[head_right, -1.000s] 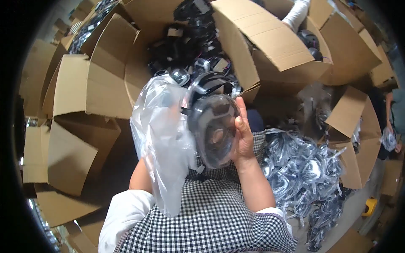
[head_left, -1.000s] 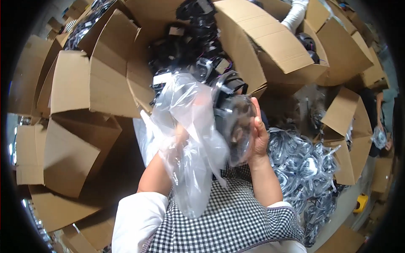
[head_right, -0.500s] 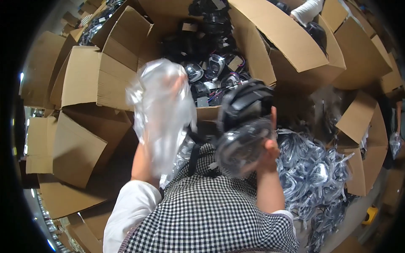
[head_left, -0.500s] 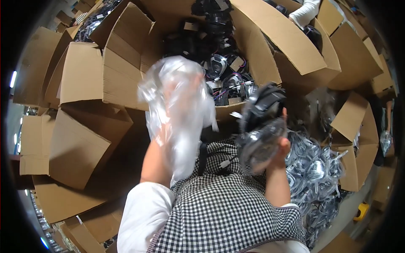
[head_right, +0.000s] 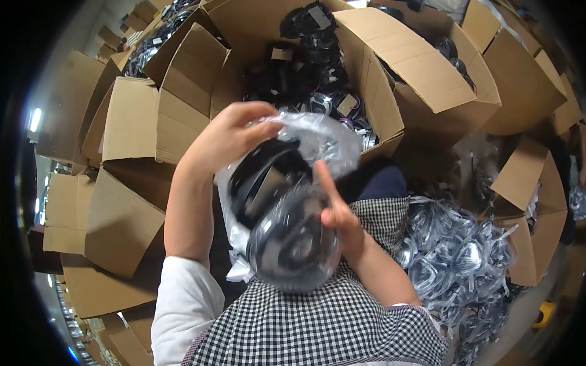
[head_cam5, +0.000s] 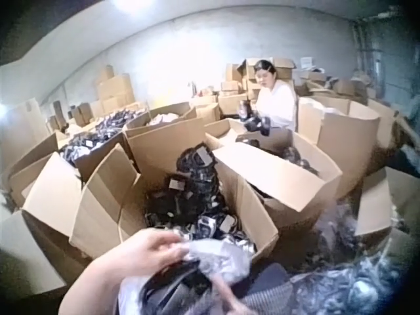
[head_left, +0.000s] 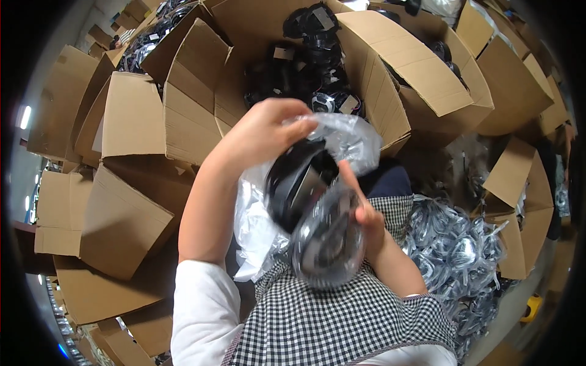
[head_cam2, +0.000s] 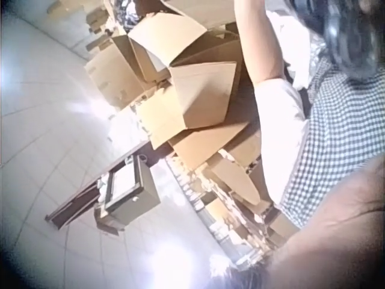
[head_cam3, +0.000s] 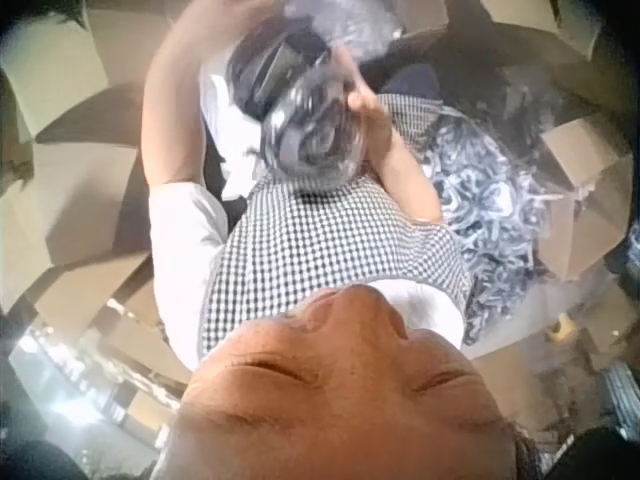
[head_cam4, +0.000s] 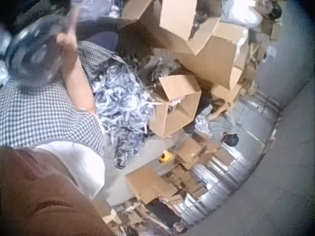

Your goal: The person places black plastic components into plastic bags by hand, then organizes the bagged components within a large cardboard box.

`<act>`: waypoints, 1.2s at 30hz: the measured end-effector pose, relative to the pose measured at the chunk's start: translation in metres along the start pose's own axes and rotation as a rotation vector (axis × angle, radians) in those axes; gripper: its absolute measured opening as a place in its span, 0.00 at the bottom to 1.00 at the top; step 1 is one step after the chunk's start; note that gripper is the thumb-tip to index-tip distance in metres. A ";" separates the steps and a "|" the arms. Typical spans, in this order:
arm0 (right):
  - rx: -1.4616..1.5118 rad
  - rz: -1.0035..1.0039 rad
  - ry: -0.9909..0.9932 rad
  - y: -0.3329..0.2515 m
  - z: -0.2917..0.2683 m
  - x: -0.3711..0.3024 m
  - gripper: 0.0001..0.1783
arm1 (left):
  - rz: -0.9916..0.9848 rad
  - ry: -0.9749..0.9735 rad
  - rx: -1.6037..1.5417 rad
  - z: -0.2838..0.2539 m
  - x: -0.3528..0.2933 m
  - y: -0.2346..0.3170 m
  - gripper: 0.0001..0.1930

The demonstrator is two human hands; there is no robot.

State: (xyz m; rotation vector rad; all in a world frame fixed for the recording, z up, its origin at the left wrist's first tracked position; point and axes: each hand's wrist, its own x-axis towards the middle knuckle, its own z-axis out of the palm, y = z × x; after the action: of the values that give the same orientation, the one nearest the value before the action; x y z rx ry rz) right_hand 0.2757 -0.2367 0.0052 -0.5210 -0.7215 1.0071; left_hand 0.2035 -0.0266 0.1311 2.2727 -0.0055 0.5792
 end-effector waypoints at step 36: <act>-0.882 -0.405 -0.887 -0.137 0.145 0.117 0.31 | 0.600 -0.135 -1.655 -0.045 -0.035 0.050 0.19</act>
State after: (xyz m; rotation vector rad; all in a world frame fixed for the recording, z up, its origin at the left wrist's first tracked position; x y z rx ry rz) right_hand 0.2846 -0.1845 0.2303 -0.6289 -2.0184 0.4515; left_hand 0.1451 -0.0366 0.1786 0.6345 -0.8981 0.4066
